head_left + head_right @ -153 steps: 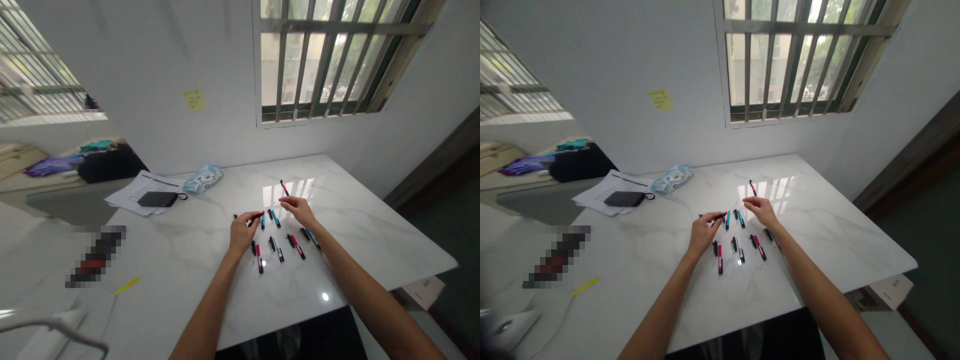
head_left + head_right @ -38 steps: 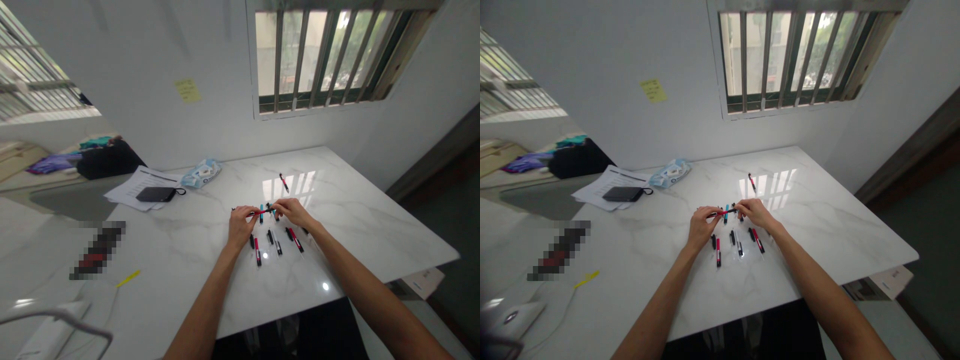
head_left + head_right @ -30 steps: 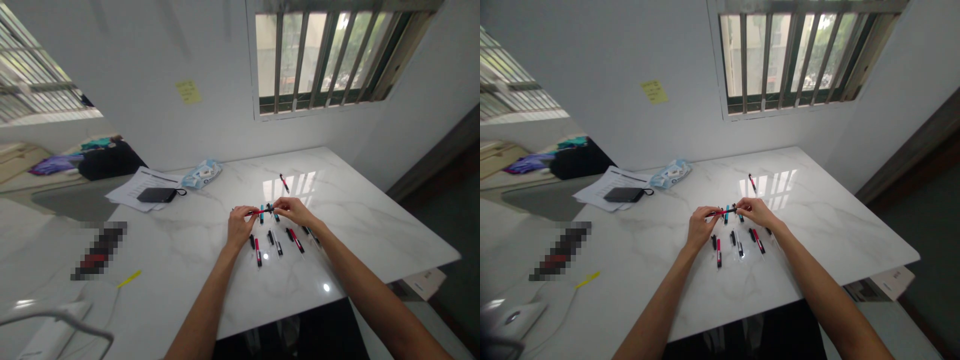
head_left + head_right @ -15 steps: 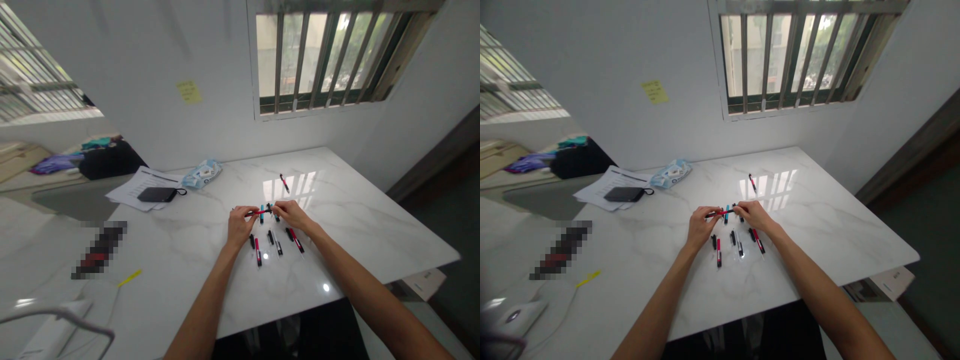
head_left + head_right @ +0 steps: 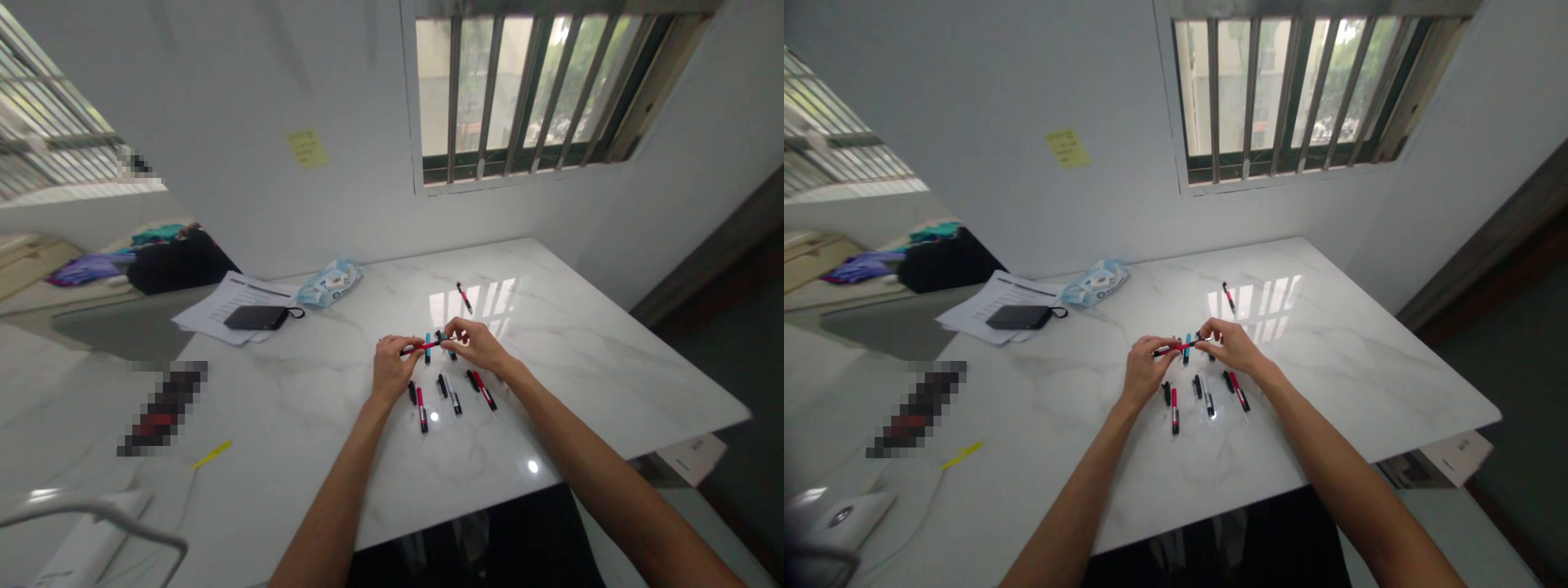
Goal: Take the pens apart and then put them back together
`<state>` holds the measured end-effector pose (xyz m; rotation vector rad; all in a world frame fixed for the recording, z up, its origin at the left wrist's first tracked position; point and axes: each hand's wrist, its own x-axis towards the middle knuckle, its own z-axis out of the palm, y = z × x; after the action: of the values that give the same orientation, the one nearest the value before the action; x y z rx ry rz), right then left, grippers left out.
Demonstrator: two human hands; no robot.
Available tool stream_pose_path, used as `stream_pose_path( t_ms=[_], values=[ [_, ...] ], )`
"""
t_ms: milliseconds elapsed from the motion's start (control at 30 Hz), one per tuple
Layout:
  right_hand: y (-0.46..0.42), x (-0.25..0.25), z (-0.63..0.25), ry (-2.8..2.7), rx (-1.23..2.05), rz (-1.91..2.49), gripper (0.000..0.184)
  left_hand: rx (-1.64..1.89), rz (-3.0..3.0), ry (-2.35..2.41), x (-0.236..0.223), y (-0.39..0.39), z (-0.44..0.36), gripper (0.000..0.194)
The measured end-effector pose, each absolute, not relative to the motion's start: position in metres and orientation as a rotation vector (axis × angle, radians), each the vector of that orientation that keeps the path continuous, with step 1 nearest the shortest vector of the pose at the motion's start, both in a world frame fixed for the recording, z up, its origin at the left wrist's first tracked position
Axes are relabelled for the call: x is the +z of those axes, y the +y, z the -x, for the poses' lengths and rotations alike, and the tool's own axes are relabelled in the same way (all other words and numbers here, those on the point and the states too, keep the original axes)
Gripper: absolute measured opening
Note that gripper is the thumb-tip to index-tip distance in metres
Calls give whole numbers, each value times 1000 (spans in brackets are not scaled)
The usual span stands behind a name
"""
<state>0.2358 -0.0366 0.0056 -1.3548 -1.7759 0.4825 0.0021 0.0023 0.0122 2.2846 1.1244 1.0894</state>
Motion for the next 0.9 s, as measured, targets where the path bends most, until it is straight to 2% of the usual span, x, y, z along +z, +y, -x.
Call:
stream_pose_path(
  t_ms=[133, 300, 433, 533, 633, 733, 900],
  values=[
    [-37, 5, -239, -1781, 463, 1412, 40, 1074, -2294, 1125, 12, 2, -3, 12],
    [-36, 6, -246, -1779, 508, 1302, 30, 1074, -2267, 1135, 13, 3, -1, 12],
    [-36, 7, -247, -1793, 496, 1368, 41, 1054, -2276, 1136, 12, 3, -1, 13],
    [-37, 9, -246, -1794, 544, 1289, 26, 1057, -2278, 1140, 12, 3, -1, 15],
    [-38, 10, -246, -1834, 512, 1260, 23, 1062, -2271, 1142, 12, 3, -1, 17],
    [-39, 11, -244, -1840, 510, 1343, 30, 1050, -2278, 1137, 12, 3, -1, 16],
    [-40, 13, -241, -1822, 579, 1271, 23, 1024, -2292, 1137, 12, 3, -2, 17]
  ],
)
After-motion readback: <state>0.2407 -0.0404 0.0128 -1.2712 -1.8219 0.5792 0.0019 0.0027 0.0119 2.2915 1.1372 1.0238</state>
